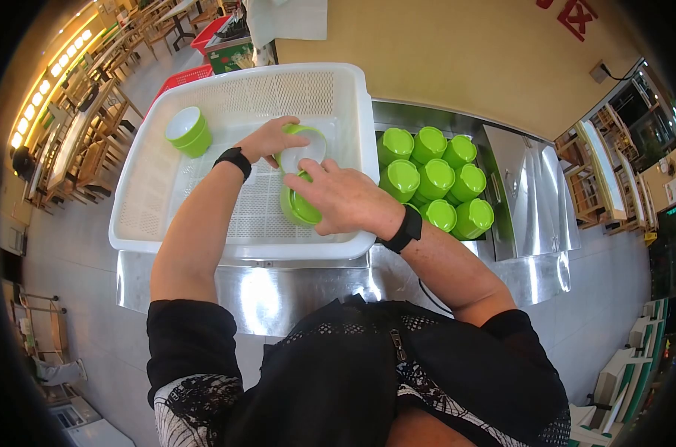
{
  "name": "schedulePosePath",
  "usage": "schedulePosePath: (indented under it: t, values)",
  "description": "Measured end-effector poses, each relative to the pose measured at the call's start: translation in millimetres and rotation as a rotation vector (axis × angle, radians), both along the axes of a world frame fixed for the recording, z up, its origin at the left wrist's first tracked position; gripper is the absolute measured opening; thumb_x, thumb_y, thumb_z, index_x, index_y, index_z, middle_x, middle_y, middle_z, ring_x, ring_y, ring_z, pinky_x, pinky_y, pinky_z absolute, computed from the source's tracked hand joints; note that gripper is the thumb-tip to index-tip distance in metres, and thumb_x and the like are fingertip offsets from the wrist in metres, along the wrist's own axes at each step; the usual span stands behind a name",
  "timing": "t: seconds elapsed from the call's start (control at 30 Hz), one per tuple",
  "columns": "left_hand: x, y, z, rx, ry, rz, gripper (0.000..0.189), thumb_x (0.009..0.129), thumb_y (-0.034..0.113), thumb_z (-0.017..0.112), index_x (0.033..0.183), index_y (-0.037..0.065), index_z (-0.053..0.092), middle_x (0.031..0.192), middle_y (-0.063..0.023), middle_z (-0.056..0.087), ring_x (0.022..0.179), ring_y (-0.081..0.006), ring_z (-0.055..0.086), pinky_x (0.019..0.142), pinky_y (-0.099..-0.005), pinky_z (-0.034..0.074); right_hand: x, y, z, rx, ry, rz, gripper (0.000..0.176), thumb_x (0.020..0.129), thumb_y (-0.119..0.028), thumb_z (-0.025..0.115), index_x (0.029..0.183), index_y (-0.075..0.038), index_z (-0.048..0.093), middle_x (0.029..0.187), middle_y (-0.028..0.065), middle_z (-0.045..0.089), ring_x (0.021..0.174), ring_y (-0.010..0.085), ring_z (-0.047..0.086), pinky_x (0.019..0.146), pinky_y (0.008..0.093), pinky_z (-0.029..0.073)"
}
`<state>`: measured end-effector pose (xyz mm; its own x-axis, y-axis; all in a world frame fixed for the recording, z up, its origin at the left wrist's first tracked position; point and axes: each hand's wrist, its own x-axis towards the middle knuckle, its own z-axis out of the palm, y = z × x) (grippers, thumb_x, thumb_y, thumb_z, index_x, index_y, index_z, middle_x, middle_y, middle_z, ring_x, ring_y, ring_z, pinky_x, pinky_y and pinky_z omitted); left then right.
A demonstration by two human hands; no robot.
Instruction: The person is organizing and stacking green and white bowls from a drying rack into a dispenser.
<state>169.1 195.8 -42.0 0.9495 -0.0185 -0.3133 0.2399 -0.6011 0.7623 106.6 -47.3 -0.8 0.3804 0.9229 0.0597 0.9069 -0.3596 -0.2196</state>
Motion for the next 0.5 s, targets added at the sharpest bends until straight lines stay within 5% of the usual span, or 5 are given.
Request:
schedulePosePath:
  t: [0.2, 0.3, 0.5]
  values:
    - [3, 27, -8, -0.381, 0.022, 0.207, 0.068, 0.091, 0.054, 0.067, 0.143, 0.014, 0.051, 0.137, -0.0094, 0.056, 0.118, -0.0315, 0.060, 0.080, -0.0519, 0.061, 1, -1, -3, 0.055, -0.032, 0.007, 0.071, 0.064, -0.016, 0.081, 0.128, -0.013, 0.050, 0.118, 0.0148, 0.053, 0.103, 0.0384, 0.060, 0.078, 0.0473, 0.058]
    - [-3, 26, 2, -0.541, -0.082, 0.301, 0.069, 0.089, 0.061, 0.066, 0.139, 0.013, 0.054, 0.126, -0.0076, 0.059, 0.105, -0.0275, 0.063, 0.078, -0.0486, 0.061, 1, -1, -5, 0.068, -0.019, 0.009, 0.073, 0.063, -0.016, 0.082, 0.129, -0.013, 0.050, 0.118, 0.0149, 0.052, 0.104, 0.0386, 0.059, 0.077, 0.0475, 0.058]
    - [-3, 25, 8, -0.527, -0.100, 0.366, 0.065, 0.091, 0.061, 0.064, 0.136, 0.015, 0.055, 0.126, -0.0055, 0.059, 0.107, -0.0261, 0.065, 0.076, -0.0454, 0.062, 2, -1, -6, 0.080, -0.022, 0.011, 0.075, 0.063, -0.016, 0.082, 0.130, -0.013, 0.048, 0.119, 0.0147, 0.052, 0.105, 0.0389, 0.058, 0.077, 0.0480, 0.058]
